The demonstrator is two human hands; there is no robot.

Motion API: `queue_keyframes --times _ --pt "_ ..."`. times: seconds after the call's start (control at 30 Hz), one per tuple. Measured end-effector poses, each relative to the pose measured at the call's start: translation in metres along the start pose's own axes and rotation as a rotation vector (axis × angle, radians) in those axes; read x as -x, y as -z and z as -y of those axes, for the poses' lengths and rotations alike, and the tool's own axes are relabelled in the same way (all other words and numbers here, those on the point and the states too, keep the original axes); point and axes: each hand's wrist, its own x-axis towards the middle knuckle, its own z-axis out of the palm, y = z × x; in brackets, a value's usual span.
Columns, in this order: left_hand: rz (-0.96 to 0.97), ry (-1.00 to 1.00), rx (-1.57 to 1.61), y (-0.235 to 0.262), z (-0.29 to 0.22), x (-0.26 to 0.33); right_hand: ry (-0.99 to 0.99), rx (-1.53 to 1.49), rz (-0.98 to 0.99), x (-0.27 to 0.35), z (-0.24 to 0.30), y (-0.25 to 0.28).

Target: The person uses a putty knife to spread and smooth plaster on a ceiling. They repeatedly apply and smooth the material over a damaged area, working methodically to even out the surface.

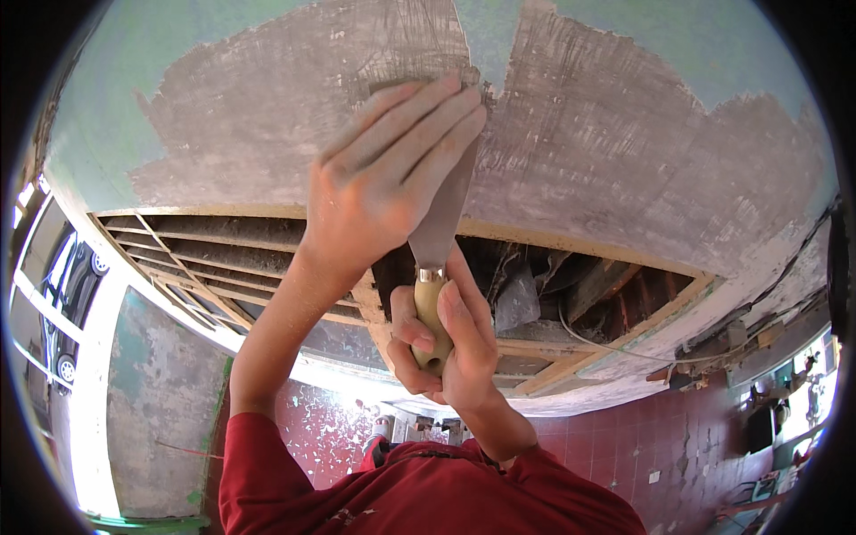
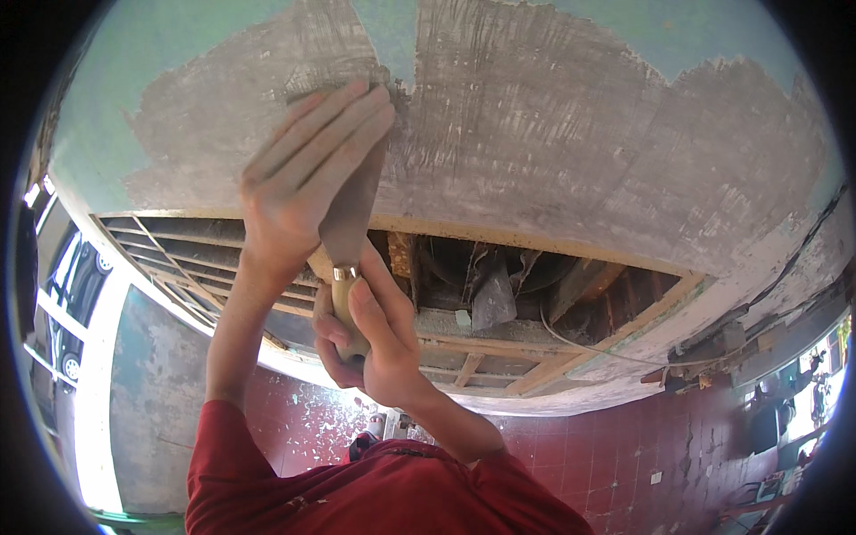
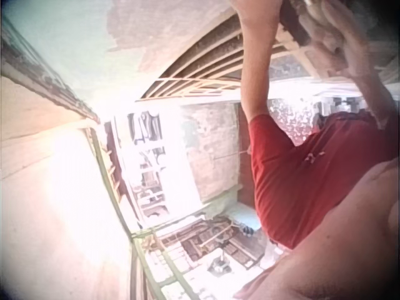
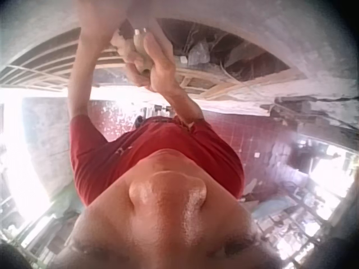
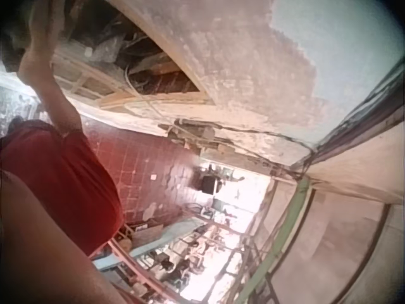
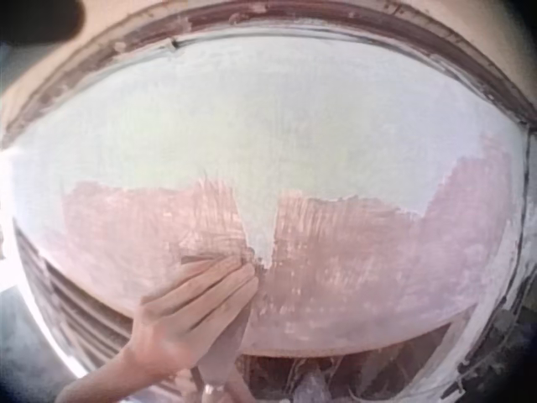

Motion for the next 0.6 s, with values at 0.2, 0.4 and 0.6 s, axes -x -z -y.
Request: queue_keyframes --times 0.2,0.4,0.6 --pt "-0.033 -0.012 0.029 -0.004 0.006 0.000 0.051 0.046 0.023 -0.008 -0.004 -0.001" --pt "-0.009 0.012 0.037 -0.003 -0.001 0.008 0.043 0.042 -0.041 0.007 -0.008 -0.003" --pt "-0.045 -0.001 0.032 0.000 0.010 -0.003 0.004 0.046 0.018 -0.010 0.005 -0.006"
